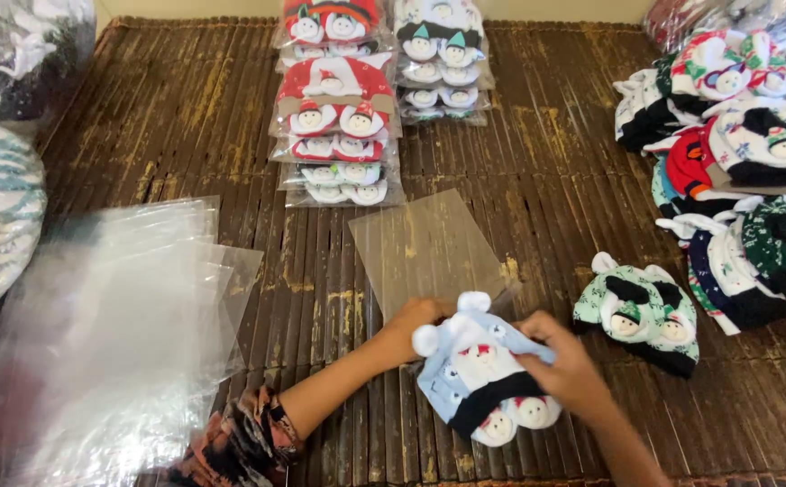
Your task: Packaging pairs of baby socks into clear plastic bags
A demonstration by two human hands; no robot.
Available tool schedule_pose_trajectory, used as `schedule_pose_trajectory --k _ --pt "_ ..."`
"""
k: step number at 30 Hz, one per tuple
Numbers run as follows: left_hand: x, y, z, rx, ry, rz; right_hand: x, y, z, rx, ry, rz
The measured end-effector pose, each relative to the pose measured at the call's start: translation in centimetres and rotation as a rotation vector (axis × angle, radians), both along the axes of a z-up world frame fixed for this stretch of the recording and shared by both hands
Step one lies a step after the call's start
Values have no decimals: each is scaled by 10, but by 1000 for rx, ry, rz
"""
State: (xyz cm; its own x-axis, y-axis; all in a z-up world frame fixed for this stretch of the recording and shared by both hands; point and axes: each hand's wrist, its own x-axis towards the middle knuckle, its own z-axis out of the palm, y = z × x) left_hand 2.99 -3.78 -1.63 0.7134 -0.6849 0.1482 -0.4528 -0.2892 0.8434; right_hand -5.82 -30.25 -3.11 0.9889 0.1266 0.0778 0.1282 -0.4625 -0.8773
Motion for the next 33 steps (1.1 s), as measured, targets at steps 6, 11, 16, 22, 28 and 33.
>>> schedule_pose_trajectory --k 6,11,16,22,28,33 --pt "3 2 -27 -1 126 70 -13 34 30 -410 -496 -113" --pt "7 -2 -54 -142 95 78 -13 58 19 -537 -615 148" --pt "4 -2 -49 -63 136 298 -5 65 22 -604 -438 271" --pt "-20 -10 22 -4 -381 279 -6 65 3 -739 -228 209" --pt "-38 -15 20 195 -788 207 2 82 -2 -983 -102 232" --pt "-36 -28 6 290 -819 186 10 93 -15 -1029 -202 285"
